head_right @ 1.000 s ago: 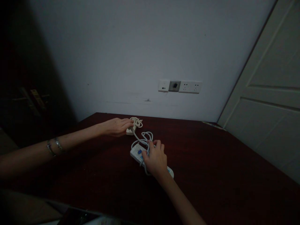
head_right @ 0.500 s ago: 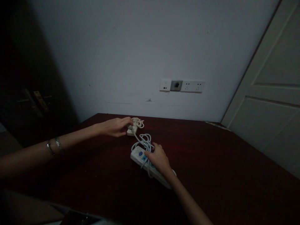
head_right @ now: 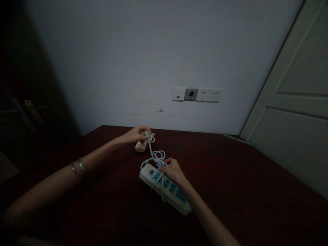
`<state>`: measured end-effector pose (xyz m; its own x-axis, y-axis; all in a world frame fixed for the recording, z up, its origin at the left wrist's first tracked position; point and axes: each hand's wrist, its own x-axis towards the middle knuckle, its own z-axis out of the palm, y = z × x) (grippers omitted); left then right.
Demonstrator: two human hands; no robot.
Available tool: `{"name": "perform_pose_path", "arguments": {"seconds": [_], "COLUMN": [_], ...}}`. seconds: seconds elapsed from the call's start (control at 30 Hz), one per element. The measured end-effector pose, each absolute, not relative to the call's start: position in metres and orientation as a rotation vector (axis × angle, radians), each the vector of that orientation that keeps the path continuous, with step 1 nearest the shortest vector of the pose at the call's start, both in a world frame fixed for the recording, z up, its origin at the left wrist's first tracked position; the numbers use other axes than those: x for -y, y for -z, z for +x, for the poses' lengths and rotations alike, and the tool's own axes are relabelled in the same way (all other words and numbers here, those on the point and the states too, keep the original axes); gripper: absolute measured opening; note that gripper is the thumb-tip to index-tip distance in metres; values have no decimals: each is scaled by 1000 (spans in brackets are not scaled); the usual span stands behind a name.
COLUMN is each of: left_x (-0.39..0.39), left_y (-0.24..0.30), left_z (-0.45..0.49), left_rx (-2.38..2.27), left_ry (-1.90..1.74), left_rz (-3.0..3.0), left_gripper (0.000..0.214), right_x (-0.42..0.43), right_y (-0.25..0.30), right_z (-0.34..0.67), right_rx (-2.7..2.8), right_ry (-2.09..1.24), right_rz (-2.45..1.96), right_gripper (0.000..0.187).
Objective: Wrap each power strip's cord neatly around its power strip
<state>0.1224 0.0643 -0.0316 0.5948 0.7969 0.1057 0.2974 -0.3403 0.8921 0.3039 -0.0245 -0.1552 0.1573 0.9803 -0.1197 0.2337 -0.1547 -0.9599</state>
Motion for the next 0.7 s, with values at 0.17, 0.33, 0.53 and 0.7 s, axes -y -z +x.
{"name": "perform_pose_path", "arguments": {"seconds": [0.17, 0.33, 0.53, 0.7], "left_x": [-75, -72, -64, -58], "left_y": [53, 74, 97, 107], "left_z": [132, 135, 141, 149], "left_rx": [-871, -521, -505, -781], "left_ry": [-885, -961, -906, -850], "left_rz": [1495, 1219, 1140, 1559], "left_gripper": [34, 39, 24, 28], "right_x": [28, 31, 33, 36], "right_y": [156, 153, 143, 135], "right_z": [304, 303, 306, 309], "right_rx": [1159, 1079, 926, 895], "right_ry": [-1110, -1172, -1221, -1210], "right_rz": [-1450, -1292, -1209, -1196], "right_gripper": [26, 44, 56, 60]}}
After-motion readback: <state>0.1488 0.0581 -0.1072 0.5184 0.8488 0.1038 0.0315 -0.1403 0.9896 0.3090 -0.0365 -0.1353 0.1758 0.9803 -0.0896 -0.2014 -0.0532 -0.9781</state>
